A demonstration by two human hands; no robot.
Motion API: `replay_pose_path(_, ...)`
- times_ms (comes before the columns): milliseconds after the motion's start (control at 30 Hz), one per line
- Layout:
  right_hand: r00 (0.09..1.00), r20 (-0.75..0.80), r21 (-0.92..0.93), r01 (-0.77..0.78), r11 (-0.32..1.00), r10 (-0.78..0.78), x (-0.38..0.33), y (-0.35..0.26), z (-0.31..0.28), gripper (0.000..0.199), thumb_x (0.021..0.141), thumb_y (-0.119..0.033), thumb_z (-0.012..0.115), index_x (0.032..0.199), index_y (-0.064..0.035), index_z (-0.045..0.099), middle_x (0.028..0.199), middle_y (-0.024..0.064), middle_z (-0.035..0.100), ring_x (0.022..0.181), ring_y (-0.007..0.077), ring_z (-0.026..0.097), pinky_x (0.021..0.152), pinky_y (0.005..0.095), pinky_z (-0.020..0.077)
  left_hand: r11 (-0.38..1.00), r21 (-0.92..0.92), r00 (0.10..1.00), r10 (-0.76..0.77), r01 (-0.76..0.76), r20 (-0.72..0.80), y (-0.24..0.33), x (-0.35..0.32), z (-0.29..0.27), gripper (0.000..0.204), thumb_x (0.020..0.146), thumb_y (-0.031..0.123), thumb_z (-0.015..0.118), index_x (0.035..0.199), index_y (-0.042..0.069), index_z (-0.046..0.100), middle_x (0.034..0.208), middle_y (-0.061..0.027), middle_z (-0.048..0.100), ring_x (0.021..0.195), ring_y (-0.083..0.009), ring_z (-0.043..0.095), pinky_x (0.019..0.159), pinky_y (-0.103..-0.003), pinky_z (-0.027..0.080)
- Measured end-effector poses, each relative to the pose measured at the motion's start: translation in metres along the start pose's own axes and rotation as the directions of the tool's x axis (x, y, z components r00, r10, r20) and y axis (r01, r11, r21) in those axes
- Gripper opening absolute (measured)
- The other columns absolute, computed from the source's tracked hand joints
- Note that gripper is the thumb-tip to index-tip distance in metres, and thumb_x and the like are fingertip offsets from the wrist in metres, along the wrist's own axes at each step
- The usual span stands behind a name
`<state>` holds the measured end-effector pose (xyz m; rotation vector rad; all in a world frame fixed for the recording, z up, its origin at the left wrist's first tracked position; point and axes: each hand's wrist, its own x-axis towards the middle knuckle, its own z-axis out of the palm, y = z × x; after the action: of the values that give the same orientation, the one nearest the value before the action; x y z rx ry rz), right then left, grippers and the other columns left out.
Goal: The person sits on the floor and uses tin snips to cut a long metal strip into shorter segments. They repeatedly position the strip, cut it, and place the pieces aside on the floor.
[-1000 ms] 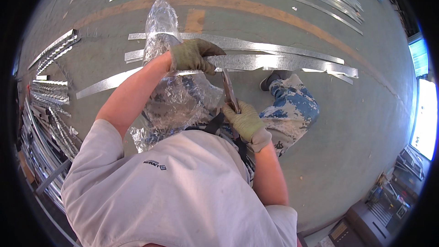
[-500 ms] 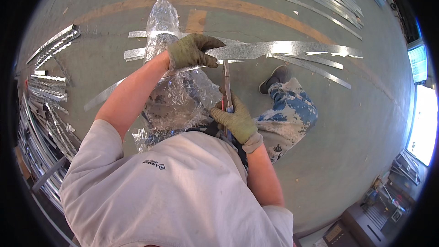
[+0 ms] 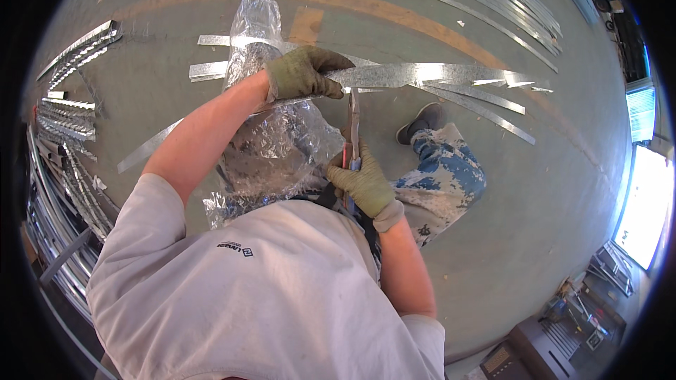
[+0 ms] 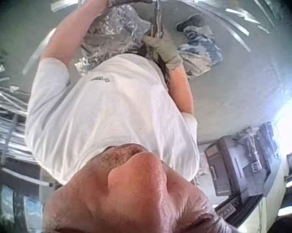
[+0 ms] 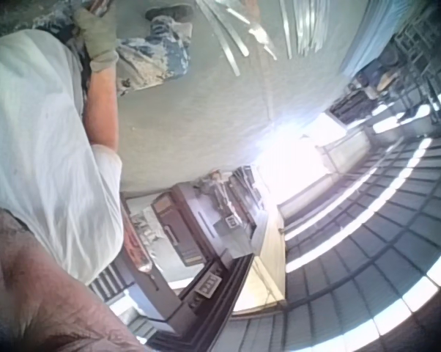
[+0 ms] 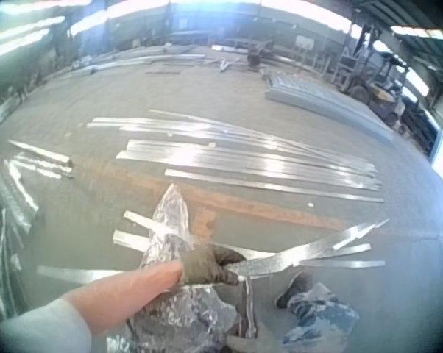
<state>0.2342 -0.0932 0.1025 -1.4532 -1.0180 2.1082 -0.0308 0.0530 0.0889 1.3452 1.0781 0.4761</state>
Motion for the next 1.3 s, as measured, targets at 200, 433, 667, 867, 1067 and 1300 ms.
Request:
replay_pose_path(200,0.997,-0.076,-0.094,-0.026,0.995,0.019,0.006,0.012,0.002,0.080,0.104,-0.008,0.076,0.175,-0.0140,0.040,0.097,0.0027,0.067,0.066,0.0141,0.063,0.059,0.0342,0.0541,0.999,-0.033,1.000,0.011,-0.011,0.002,-0.010,0.005,0.000,0.073,0.089,0.010,0.097,0.156,0.000,0.068,0.148,-0.0170,0.077,0.136,-0.0268,0.072,0.118,-0.038,0.057)
replay_pose_path(433,0.973,-0.229,-0.406,-0.108,0.908,0.014,0.012,0.010,-0.001,0.076,0.105,-0.013,0.071,0.174,-0.0088,0.041,0.100,0.0154,0.073,0.076,0.0252,0.072,0.070,0.0402,0.0606,0.995,-0.096,1.000,-0.003,0.003,0.008,-0.012,0.012,0.004,0.066,0.088,0.009,0.097,0.150,0.000,0.074,0.137,-0.0153,0.082,0.125,-0.0253,0.077,0.111,-0.039,0.060)
replay_pose_path(667,0.908,-0.401,-0.833,-0.308,0.459,-0.119,0.020,-0.007,0.012,0.081,0.097,-0.016,0.072,0.170,-0.0008,0.039,0.134,0.0389,0.073,0.125,0.0537,0.073,0.109,0.0563,0.0572,0.996,0.080,0.999,-0.044,0.046,-0.023,-0.032,0.039,0.014,0.071,0.084,0.015,0.100,0.149,0.001,0.075,0.136,-0.0172,0.083,0.123,-0.0265,0.078,0.107,-0.038,0.060)
replay_pose_path(867,0.838,-0.546,-0.808,-0.519,0.279,-0.024,0.030,-0.027,0.031,0.078,0.095,-0.014,0.076,0.162,0.0027,0.041,0.145,0.0377,0.069,0.140,0.0510,0.067,0.118,0.0544,0.0542,0.953,0.297,0.998,-0.061,0.051,0.025,-0.026,0.051,0.020,0.067,0.083,0.028,0.100,0.142,0.003,0.080,0.127,-0.0158,0.085,0.111,-0.0274,0.080,0.099,-0.038,0.061)
replay_pose_path(1067,0.832,-0.554,-0.803,-0.524,0.283,-0.030,0.033,-0.022,0.032,0.077,0.095,-0.013,0.073,0.164,0.0020,0.041,0.145,0.0363,0.071,0.140,0.0496,0.069,0.119,0.0531,0.0546,0.930,0.367,1.000,0.026,-0.019,-0.015,-0.056,0.069,0.024,0.064,0.080,0.030,0.099,0.136,0.004,0.084,0.113,-0.0138,0.087,0.095,-0.0252,0.080,0.090,-0.039,0.062)
replay_pose_path(1300,0.860,-0.505,-0.786,-0.421,0.452,-0.076,0.022,-0.002,0.025,0.070,0.095,-0.016,0.070,0.161,-0.0002,0.050,0.149,0.0349,0.069,0.140,0.0491,0.068,0.119,0.0530,0.0534,0.925,0.375,0.997,-0.081,0.070,0.015,-0.025,0.040,0.023,0.067,0.085,0.032,0.097,0.143,0.004,0.079,0.128,-0.0160,0.084,0.116,-0.0294,0.079,0.104,-0.040,0.060)
